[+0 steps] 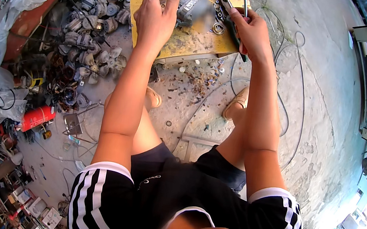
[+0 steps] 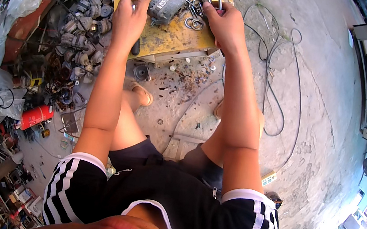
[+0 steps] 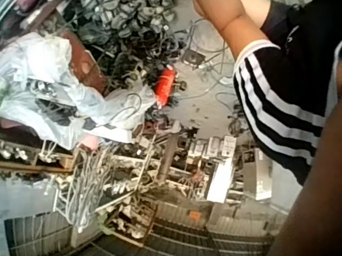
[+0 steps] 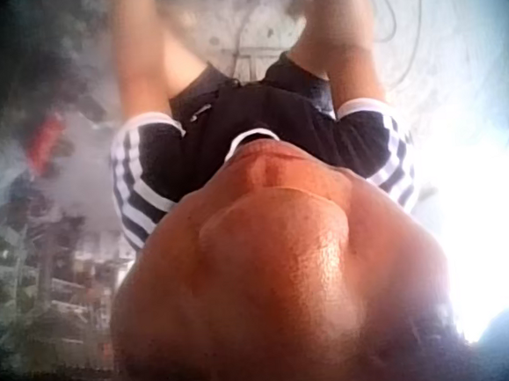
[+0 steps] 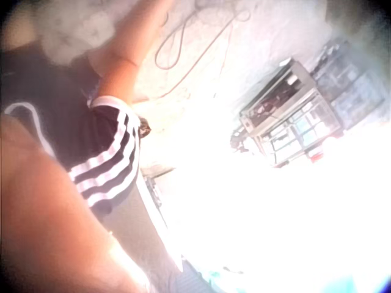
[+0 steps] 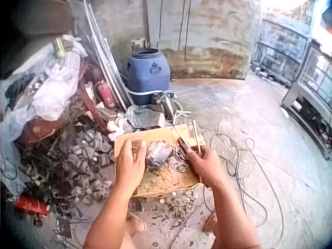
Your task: The person disassembles an alternator using a screwdriver and pliers. They unscrew fasteners from the casing, pull the metal housing apart by hand, and remove the internal copper-wound rotor and stator components.
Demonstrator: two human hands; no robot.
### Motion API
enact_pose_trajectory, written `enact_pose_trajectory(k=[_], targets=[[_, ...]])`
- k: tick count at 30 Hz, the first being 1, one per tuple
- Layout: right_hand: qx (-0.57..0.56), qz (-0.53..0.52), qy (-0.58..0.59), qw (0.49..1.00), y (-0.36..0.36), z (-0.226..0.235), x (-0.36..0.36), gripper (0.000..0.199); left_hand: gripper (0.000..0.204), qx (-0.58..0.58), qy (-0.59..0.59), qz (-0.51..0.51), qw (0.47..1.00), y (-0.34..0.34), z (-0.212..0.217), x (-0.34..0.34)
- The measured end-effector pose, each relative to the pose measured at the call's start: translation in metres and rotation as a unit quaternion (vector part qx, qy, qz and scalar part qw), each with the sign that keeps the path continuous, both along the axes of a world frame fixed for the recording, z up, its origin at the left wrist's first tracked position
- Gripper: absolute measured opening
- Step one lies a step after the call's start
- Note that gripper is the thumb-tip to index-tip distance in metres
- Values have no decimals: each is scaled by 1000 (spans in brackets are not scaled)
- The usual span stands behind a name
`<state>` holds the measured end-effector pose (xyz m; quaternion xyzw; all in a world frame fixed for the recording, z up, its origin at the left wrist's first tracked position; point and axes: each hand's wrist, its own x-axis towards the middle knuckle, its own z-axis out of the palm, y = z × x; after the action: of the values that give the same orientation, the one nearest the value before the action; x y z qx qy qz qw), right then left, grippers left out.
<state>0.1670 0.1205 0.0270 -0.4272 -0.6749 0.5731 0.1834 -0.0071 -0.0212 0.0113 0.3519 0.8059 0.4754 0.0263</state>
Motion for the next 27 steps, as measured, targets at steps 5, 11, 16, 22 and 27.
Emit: enact_pose_trajectory(k=[5, 11, 16, 22, 27], targets=[[-255, -57, 274, 926, 11, -9, 7, 24, 82, -100, 112, 11, 989, -14, -17, 32], [-386, -13, 347, 855, 8, -10, 28, 39, 87, -138, 186, 60, 971, -3, -41, 38], [-219, -9, 195, 956, 6, -18, 28, 42, 83, -118, 160, 46, 979, -5, -37, 29], [-29, -38, 237, 970, -6, -3, 31, 37, 74, -45, 53, 24, 997, -5, -14, 17], [-12, 40, 189, 981, -8, -3, 37, 34, 71, -54, 79, 31, 995, -11, -4, 10]])
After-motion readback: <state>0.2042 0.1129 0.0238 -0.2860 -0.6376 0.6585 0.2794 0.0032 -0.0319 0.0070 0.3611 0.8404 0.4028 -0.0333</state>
